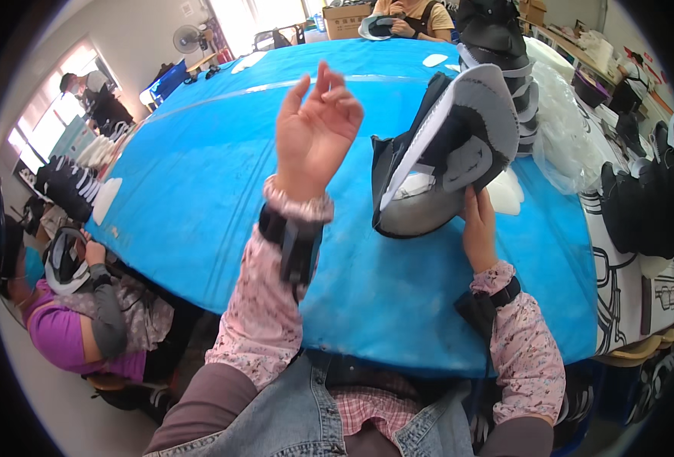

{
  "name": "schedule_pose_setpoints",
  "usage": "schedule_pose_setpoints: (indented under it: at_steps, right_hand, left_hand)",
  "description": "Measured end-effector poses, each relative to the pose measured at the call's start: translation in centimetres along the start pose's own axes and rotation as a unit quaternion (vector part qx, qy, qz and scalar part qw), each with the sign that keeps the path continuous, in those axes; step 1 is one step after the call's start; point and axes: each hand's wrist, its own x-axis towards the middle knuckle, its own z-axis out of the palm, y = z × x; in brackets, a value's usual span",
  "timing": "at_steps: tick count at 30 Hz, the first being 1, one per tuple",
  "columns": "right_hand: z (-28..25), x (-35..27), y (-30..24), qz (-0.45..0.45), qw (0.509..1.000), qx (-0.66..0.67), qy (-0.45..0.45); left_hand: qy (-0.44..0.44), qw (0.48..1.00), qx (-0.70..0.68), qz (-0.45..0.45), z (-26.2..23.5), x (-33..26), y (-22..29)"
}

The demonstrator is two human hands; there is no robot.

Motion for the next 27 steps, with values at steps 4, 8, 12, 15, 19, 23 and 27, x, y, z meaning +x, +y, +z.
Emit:
schedule_pose_setpoints:
  at_steps: [4, 8, 12, 15, 19, 23, 27]
  right_hand:
    - [0.6, 0.3, 0.1, -0.025, 0.999, -0.044, -0.009]
    - [0.8, 0.2, -0.6, -0.024, 0.999, -0.028, -0.010]
    - [0.6, 0.1, 0.0, -0.009, 0.999, -0.037, -0.012]
    - [0.6, 0.0, -0.1, -0.021, 0.999, -0.040, -0.013]
    - [0.3, 0.0, -0.1, -0.019, 0.997, -0.070, -0.017]
    - [0.6, -0.4, -0.3, -0.085, 0.989, -0.116, -0.036]
    - [1.8, -1.3, -1.3, -0.116, 0.981, -0.134, -0.074]
  left_hand:
    - [0.191, 0.957, 0.192, 0.106, -7.7, -1.2, 2.7]
    - [0.210, 0.802, 0.534, 0.163, -10.6, -2.4, 2.5]
    - [0.060, 0.565, 0.807, 0.163, -12.2, -3.7, 1.7]
    - [0.090, 0.520, 0.832, 0.173, -12.0, -3.9, 1.4]
    - [0.101, 0.532, 0.823, 0.174, -11.5, -3.8, 1.0]
    - [-0.030, 0.700, 0.703, 0.123, -10.2, -2.6, -1.5]
    - [-0.086, 0.639, 0.764, 0.020, -11.0, -0.2, 0.6]
